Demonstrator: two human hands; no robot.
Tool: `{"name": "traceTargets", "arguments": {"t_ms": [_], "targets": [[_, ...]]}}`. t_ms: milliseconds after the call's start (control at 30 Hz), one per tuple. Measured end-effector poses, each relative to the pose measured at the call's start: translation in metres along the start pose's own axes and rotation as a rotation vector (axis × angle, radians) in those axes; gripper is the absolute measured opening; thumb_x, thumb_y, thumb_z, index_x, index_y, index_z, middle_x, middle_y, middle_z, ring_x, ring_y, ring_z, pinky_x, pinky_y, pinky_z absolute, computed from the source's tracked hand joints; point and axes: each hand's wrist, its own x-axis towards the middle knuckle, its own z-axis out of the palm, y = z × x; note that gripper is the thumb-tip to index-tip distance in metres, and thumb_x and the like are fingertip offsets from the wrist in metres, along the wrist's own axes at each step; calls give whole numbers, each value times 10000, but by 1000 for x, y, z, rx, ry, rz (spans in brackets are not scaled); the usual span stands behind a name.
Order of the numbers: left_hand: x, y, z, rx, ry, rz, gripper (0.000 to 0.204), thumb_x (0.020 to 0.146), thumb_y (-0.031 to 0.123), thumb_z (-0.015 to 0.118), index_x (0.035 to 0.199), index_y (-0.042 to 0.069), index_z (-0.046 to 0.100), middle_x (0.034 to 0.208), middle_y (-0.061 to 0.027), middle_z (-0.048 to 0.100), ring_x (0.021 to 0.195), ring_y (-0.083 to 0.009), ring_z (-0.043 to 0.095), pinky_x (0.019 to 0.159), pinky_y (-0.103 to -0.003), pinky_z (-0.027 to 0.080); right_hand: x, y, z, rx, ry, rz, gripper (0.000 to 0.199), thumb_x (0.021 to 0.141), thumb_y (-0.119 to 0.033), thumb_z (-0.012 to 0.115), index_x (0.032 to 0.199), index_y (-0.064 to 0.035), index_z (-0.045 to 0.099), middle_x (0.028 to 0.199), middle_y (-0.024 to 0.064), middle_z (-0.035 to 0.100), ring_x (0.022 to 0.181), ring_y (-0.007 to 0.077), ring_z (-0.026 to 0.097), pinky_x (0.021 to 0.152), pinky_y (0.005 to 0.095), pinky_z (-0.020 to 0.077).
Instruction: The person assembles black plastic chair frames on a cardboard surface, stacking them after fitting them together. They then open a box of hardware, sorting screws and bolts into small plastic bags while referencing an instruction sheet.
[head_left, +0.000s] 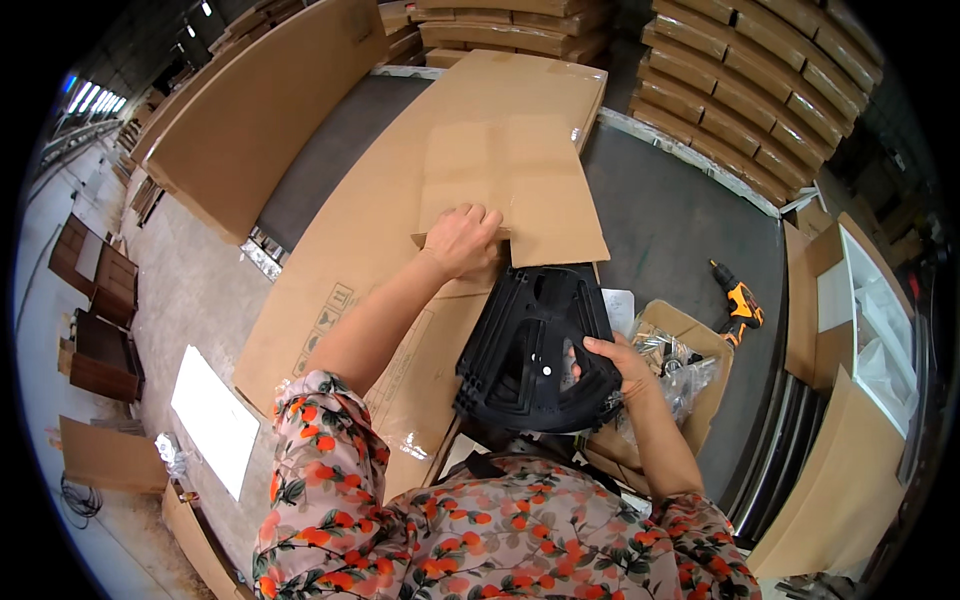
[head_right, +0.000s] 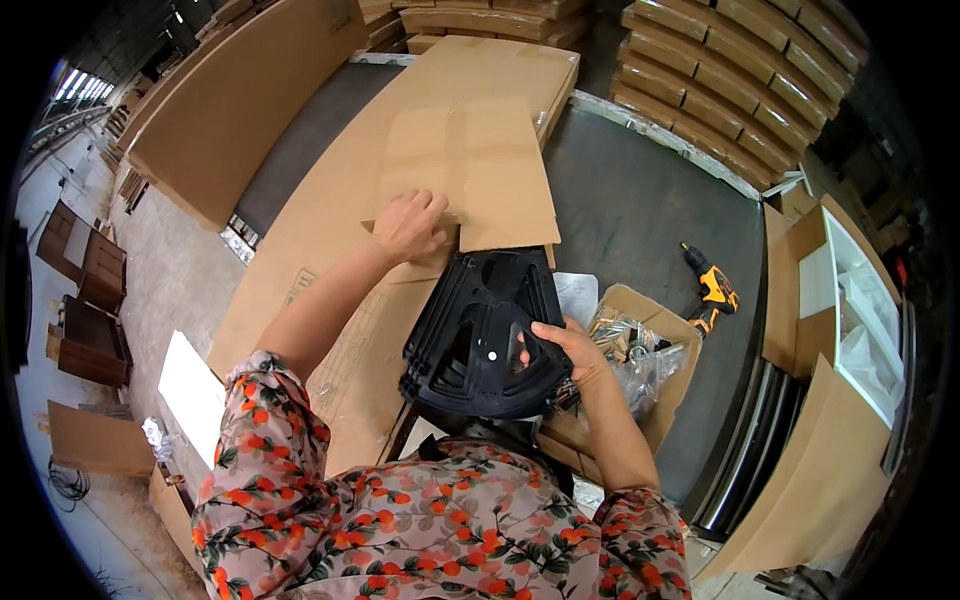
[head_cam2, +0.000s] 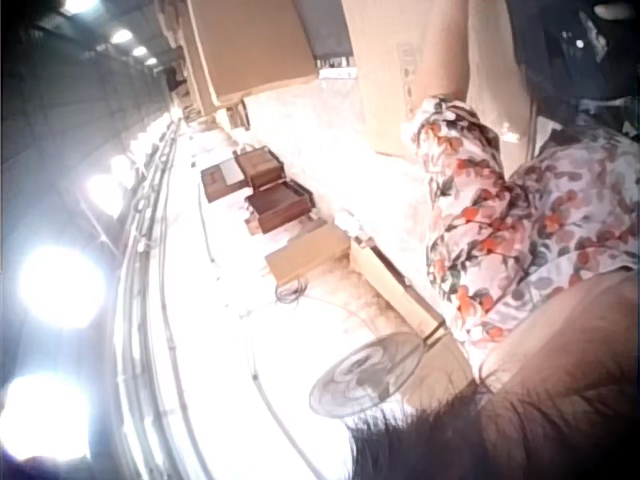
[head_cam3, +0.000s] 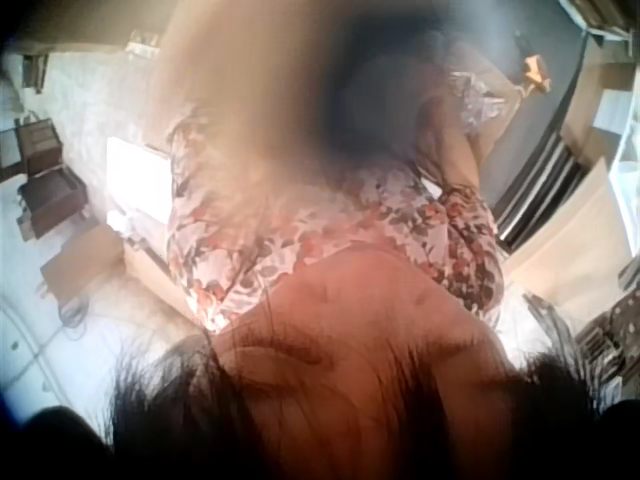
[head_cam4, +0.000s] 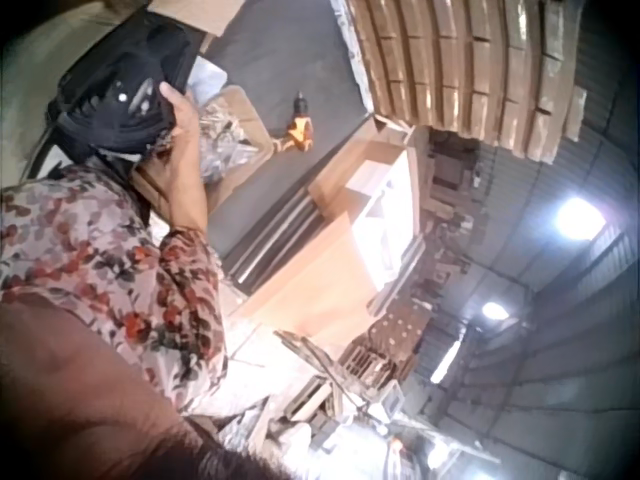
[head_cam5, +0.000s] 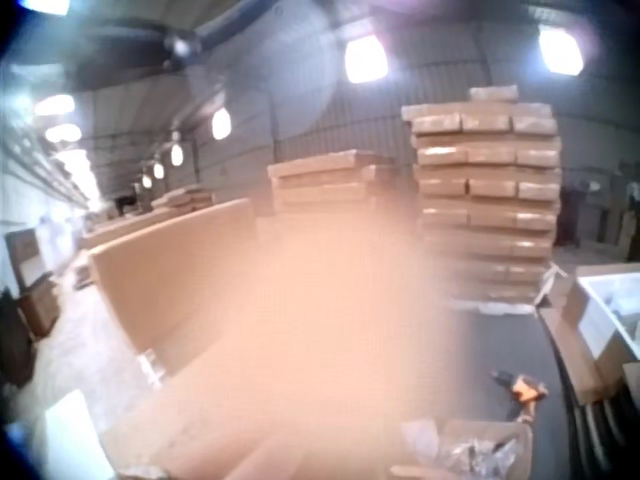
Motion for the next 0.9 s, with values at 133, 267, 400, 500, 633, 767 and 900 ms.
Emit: {"name": "traceTargets", "arguments": {"t_ms": [133, 267, 400, 500, 633, 767, 900], "targets": [[0, -8, 10, 31, 10, -1, 407, 694, 436, 683, 828, 83, 530, 781, -100, 590, 757, -264, 607, 600, -373, 496, 2, 1, 12, -28, 41, 0, 283, 798, -111, 656, 1012, 43, 552, 852, 108, 623, 631, 214, 630, 550, 341, 550], [3, 2, -9, -36, 27, -40, 431, 728, 498, 646, 796, 84, 546, 709, -90, 594, 663, -258, 611, 545, -373, 489, 3, 3, 15, -198, 1, -21, 314, 798, -129, 663, 1042, 13, 523, 860, 98, 616, 646, 198, 627, 558, 324, 538], [2, 6, -13, -47, 104, -10, 452, 762, 520, 615, 697, 78, 546, 618, -83, 575, 574, -256, 600, 492, -360, 476, 19, -2, 32, -141, -45, -3, 285, 797, -132, 662, 1007, 21, 542, 832, 94, 616, 633, 195, 626, 555, 329, 540], [0, 4, -18, -66, 137, 0, 465, 777, 518, 602, 629, 82, 539, 562, -79, 555, 522, -254, 585, 460, -351, 462, 23, -14, 29, -153, 0, 29, 279, 797, -131, 662, 997, 30, 553, 828, 101, 620, 626, 205, 632, 550, 336, 546], [0, 12, -26, -128, 223, 25, 463, 786, 499, 604, 588, 86, 535, 527, -76, 539, 491, -254, 572, 435, -353, 445, 29, -13, 19, -58, -7, 58, 290, 799, -137, 665, 1001, 41, 556, 841, 118, 625, 637, 221, 642, 556, 343, 556], [-3, 12, -18, -170, 215, 35, 446, 783, 478, 618, 594, 82, 535, 523, -83, 534, 490, -266, 569, 429, -362, 435, 37, -10, 34, -86, 0, 29, 292, 800, -141, 664, 994, 48, 556, 821, 120, 628, 635, 220, 644, 552, 343, 556], [-12, 5, -22, -181, 104, 35, 374, 738, 423, 679, 704, 72, 554, 617, -79, 556, 570, -266, 580, 498, -361, 445, 61, -37, 41, -105, -21, 49, 240, 816, -138, 641, 954, 46, 568, 789, 119, 628, 609, 225, 641, 548, 341, 552]]}}
